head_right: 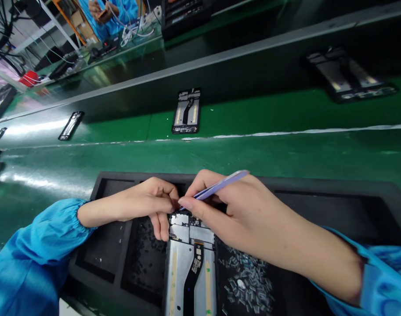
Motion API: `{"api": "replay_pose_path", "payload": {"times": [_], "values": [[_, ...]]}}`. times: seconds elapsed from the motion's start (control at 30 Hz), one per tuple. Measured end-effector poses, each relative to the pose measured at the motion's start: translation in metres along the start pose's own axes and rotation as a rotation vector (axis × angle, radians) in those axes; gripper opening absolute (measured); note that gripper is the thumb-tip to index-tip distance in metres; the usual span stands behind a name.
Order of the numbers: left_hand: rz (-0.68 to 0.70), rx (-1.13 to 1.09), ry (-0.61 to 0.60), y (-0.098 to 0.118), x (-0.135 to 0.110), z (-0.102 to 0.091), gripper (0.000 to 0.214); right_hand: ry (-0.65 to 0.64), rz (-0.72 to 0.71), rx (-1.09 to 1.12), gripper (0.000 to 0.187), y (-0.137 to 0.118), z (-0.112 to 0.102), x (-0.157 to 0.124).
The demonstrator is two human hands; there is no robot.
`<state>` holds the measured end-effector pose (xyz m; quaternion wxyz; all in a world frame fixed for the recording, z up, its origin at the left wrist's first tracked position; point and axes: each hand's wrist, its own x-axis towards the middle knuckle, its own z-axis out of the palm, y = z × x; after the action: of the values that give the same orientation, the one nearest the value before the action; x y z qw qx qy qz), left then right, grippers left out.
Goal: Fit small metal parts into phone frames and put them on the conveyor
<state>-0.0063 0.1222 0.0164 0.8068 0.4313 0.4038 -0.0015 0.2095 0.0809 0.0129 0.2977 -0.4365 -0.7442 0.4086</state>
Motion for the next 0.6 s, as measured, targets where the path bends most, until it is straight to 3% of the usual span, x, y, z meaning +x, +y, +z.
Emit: {"api": "replay_pose_path", "payload": {"times": [0.37, 0.6], "values": [[0.002, -0.008, -0.017, -0.0015, 0.0013, -0.0015, 0.008, -0.022, 0.041, -0.004, 0.032, 0.0008, 0.0008, 0.0006], [0.007, -0.007, -0.027, -0.0020, 0.0009, -0.0017, 0.008, -0.099, 0.210, 0.080, 0.043, -0.0044, -0.0032, 0.0058]]}}
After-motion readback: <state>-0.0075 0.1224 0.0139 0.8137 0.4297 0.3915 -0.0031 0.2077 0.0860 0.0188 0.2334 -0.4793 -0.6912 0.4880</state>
